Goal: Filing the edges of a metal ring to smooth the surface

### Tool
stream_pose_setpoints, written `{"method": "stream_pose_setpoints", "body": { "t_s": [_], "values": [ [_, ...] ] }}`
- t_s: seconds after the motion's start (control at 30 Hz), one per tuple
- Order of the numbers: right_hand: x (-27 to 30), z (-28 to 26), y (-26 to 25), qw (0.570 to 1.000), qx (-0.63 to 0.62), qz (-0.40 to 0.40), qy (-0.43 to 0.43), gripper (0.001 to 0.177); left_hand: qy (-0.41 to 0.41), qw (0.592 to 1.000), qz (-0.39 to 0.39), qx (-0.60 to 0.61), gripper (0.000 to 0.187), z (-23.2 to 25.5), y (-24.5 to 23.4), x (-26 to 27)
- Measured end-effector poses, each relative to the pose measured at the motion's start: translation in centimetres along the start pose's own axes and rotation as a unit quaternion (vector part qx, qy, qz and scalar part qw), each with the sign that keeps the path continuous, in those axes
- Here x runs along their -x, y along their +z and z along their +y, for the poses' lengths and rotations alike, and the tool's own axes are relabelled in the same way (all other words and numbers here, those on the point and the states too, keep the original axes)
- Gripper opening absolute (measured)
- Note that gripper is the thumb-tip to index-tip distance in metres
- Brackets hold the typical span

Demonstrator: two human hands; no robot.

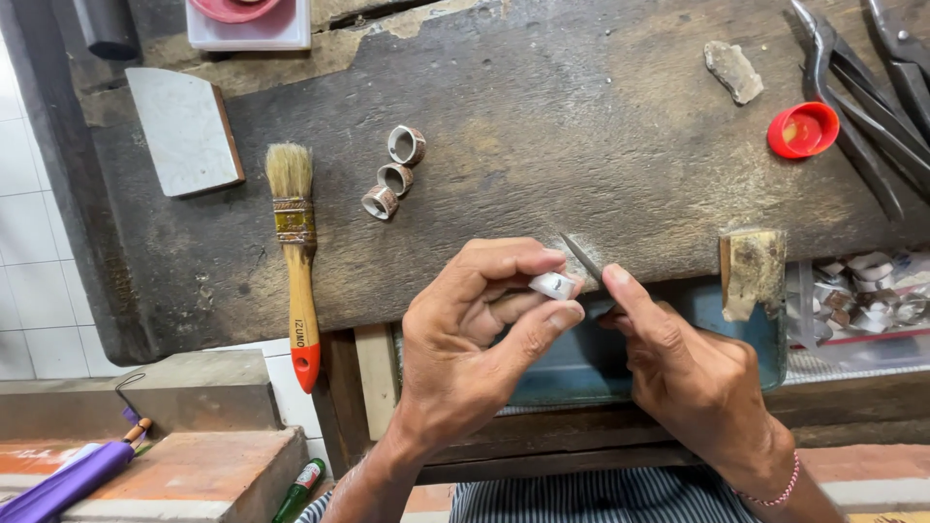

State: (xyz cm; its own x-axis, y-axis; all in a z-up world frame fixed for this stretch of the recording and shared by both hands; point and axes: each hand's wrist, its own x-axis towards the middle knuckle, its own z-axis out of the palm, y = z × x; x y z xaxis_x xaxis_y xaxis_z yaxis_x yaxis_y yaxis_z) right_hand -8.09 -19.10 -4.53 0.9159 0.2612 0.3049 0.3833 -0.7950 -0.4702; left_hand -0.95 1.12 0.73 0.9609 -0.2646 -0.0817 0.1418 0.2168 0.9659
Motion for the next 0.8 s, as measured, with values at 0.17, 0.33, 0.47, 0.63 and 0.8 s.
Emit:
{"method": "stream_pose_setpoints", "body": {
  "t_s": [0.17,0.33,0.47,0.63,0.8],
  "values": [
    [-0.27,0.02,-0.21,1.0,-0.009,-0.003,-0.002,0.04,0.011,0.999,-0.017,-0.049,0.021,0.71,0.4,-0.49],
    [-0.25,0.13,-0.31,1.0,-0.002,-0.005,-0.001,0.041,0.014,0.999,-0.007,-0.045,0.016,0.18,0.22,-0.42],
    [-0.21,0.08,-0.29,1.0,-0.004,-0.006,0.002,0.04,0.009,0.999,-0.015,-0.029,0.017,0.16,0.04,-0.17],
    [-0.28,0.1,-0.23,1.0,-0.004,-0.005,-0.001,0.038,0.038,0.997,-0.014,-0.071,0.015,0.61,0.1,-0.4],
    [-0.29,-0.03,-0.25,1.0,-0.017,-0.003,0.001,0.038,0.031,0.998,0.004,-0.053,0.024,0.77,0.24,-0.13]
  ]
}}
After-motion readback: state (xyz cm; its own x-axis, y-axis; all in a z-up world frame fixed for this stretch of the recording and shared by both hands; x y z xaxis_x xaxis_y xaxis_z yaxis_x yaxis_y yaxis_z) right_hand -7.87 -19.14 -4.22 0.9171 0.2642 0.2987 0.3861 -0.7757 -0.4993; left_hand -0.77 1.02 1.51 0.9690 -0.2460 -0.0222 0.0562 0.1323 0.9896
